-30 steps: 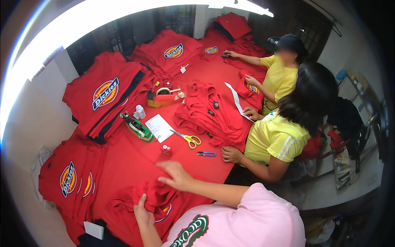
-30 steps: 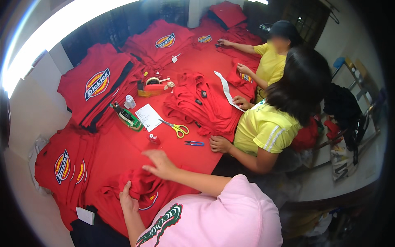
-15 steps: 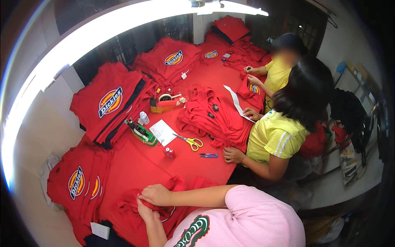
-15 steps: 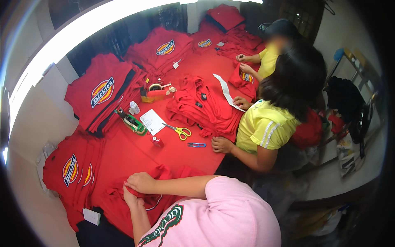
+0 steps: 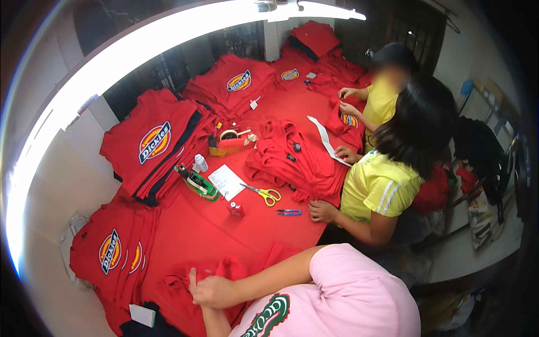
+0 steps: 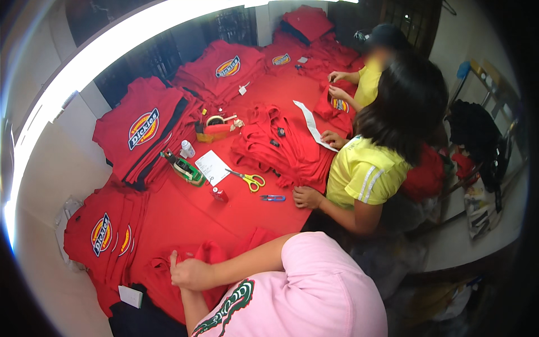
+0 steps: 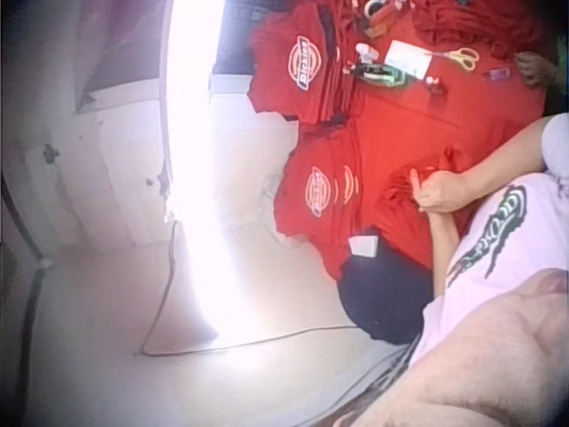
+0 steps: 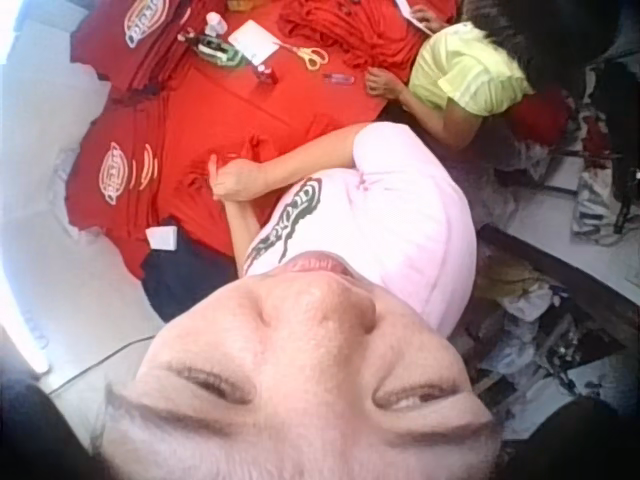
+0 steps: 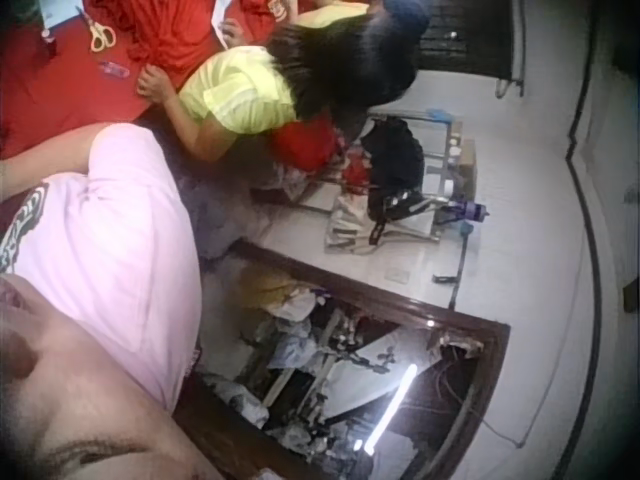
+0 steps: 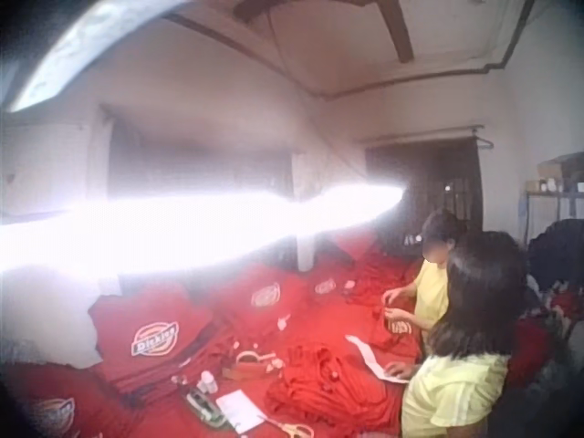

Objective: The person folds several red garments by hand on a table, smoothing the fabric and using a pair of shears to trim loose threads.

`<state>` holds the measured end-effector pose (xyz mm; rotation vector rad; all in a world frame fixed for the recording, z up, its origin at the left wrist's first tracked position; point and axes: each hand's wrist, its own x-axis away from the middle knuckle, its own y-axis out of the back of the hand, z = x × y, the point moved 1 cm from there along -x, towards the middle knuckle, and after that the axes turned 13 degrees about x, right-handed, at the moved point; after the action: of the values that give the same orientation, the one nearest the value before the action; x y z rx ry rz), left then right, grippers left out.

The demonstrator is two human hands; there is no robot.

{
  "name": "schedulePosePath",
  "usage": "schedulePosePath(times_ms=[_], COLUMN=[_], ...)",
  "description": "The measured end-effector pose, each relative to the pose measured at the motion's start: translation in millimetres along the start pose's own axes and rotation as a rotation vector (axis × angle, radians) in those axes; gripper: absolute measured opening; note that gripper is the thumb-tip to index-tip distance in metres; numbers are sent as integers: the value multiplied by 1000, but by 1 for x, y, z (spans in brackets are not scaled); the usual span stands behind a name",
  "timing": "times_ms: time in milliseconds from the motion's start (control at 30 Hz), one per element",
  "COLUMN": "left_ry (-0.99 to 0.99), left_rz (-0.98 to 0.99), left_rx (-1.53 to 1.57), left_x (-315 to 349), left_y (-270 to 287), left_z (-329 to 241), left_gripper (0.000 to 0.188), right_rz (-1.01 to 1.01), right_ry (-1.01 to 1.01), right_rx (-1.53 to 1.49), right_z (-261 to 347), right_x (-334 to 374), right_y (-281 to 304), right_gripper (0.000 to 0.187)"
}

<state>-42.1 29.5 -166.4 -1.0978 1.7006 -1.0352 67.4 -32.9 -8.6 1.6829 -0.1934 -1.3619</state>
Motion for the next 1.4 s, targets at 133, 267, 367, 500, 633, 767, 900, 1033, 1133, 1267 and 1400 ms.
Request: schedulePosePath(times_ms=[133,267,367,500,633,767,900,1033,1133,1267,1400], left_ry=[315,224,284,284,261,289,261,282,231,193,173], left_rz=[-405,-725,-687,-661,-376,-559,-683,-575,-783,-681,-752], left_rx=[-238,-361,-378,-386,-316,-325,-349,-260,-498,-355,-414], left_x=[-3,-18,-20,-16,-1,-15,-15,-6,-12,-9,-2], left_y=[-29,-115,-119,-131,-40,-82,-86,-68,-114,-107,-82], left_z=[-19,-4,-1,1,-18,12,11,-2,11,-4,-15], left_gripper=[38,35,30,27,28,32,38,36,41,31,33], right_rz=[-30,65,71,27,38,43,34,162,11,20,55], right_ry=[-271,-286,-154,-362,-45,-284,-240,-128,-298,-51,-46], right_rx=[-100,-118,-175,-143,-166,-39,-25,-51,-18,-102,-95], right_z=[-42,-28,-10,-63,0,-70,-36,-24,-77,-25,-56], right_x=[-2,1,18,13,9,23,16,20,20,17,14], right_y=[-19,-8,-13,-35,-3,-38,-10,-24,-18,7,-16], right_gripper=[28,25,23,27,23,22,22,17,20,21,12])
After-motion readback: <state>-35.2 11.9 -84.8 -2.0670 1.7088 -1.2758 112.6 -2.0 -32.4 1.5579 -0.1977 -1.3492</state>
